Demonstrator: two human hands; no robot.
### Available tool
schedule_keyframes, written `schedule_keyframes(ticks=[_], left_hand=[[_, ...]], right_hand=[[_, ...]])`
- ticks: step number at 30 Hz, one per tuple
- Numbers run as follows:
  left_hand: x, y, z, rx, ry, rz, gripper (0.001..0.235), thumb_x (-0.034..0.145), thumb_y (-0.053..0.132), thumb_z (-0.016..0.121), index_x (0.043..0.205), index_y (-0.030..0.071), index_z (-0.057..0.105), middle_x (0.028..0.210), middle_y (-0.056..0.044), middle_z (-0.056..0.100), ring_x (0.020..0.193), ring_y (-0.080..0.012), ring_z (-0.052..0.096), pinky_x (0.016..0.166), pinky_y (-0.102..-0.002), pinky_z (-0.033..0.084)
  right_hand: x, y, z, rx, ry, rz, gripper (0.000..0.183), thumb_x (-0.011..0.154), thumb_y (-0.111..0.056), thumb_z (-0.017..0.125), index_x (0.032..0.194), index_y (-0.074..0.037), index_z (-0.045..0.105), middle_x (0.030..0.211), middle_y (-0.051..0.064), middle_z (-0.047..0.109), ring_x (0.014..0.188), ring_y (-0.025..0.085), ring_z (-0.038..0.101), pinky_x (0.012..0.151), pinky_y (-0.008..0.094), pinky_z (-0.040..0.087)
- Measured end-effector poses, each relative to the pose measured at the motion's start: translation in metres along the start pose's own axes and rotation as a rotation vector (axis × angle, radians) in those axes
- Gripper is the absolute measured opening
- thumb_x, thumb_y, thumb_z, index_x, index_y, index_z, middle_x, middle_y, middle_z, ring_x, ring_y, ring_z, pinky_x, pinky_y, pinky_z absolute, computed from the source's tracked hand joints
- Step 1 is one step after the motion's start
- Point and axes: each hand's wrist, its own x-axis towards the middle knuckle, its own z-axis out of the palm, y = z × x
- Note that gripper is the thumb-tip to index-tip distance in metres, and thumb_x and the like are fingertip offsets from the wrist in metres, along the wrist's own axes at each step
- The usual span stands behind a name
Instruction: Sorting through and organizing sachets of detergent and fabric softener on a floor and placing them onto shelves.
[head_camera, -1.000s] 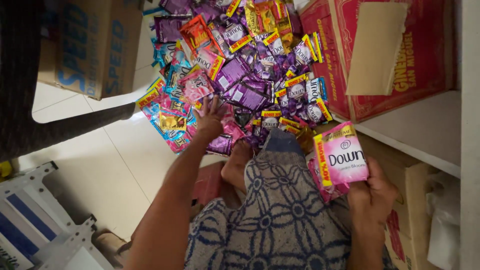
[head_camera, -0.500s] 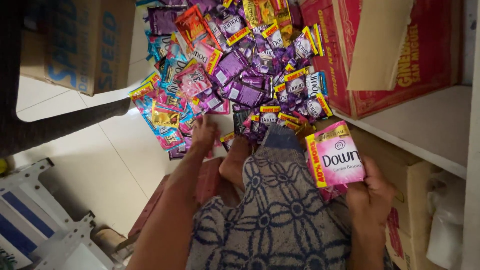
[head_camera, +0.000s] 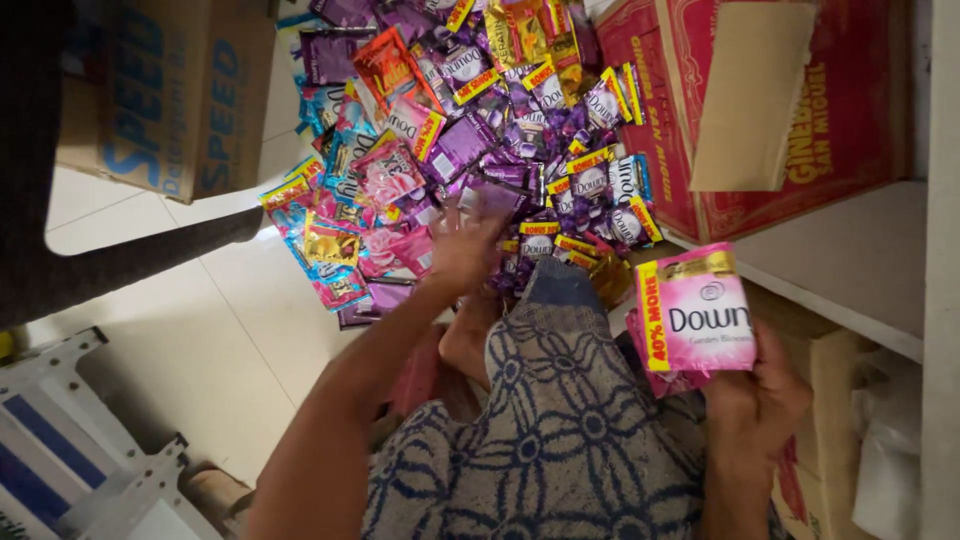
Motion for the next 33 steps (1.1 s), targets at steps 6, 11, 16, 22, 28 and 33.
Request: schedule_keyframes(ticks=[6,11,16,22,28,33], left_hand=[[0.066,0.103,0.112,0.131,0.038,0.373,0.056,0.099,0.043,0.063,0.151,0.041,0.043,0.174,-0.004,0.006,0.156,-0.0502,0.008,0.111,-0.084,0.014],[0.063,0.09,0.099,0.349,-0.229,0.402,0.05,0.103,0.052,0.051,0.152,0.045,0.042,0.174,0.003,0.009,0.158,-0.0439,0.006,0.114,-0.084,0.01],[0.028,0.027,0.098,0.409,-0.24,0.341,0.058,0.096,0.05,0.052,0.153,0.047,0.04,0.17,-0.002,0.014,0.153,-0.0471,0.008,0.109,-0.082,0.007],[-0.007,-0.013,0.068,0.243,-0.303,0.143,0.06,0.093,0.053,0.055,0.151,0.045,0.045,0.171,-0.004,0.014,0.154,-0.0496,0.007,0.111,-0.082,0.004],[0.013,0.003,0.068,0.37,-0.403,-0.02,0.051,0.097,0.048,0.053,0.145,0.03,0.056,0.16,-0.019,0.035,0.144,-0.0538,0.027,0.107,-0.082,0.011],[0.061,0.071,0.17,0.105,-0.009,0.165,0.036,0.101,0.033,0.053,0.125,0.013,0.072,0.131,-0.015,0.067,0.129,-0.0343,0.056,0.108,-0.061,0.038]], right_hand=[[0.001,-0.019,0.006,0.052,0.151,0.108,0.024,0.097,0.006,0.059,0.118,0.004,0.07,0.103,0.001,0.07,0.091,0.007,0.062,0.088,0.024,0.051],[0.004,-0.015,0.003,0.105,0.191,0.125,0.019,0.1,0.006,0.06,0.116,0.004,0.07,0.104,0.002,0.069,0.091,0.008,0.062,0.086,0.024,0.052],[0.004,-0.02,0.005,0.139,0.196,0.115,0.026,0.098,0.008,0.059,0.121,0.005,0.069,0.106,0.003,0.069,0.092,0.009,0.062,0.085,0.024,0.052],[-0.001,-0.014,0.003,0.223,0.247,0.089,0.027,0.102,0.008,0.054,0.125,0.006,0.066,0.114,0.006,0.069,0.098,0.011,0.065,0.088,0.026,0.055],[-0.004,-0.009,-0.001,0.183,0.317,0.034,0.021,0.103,0.007,0.054,0.118,0.009,0.068,0.103,0.008,0.069,0.082,0.011,0.062,0.07,0.023,0.051],[0.004,-0.038,0.005,0.091,0.369,0.027,0.022,0.098,0.003,0.059,0.118,0.006,0.067,0.102,0.005,0.068,0.085,0.01,0.059,0.075,0.023,0.048]])
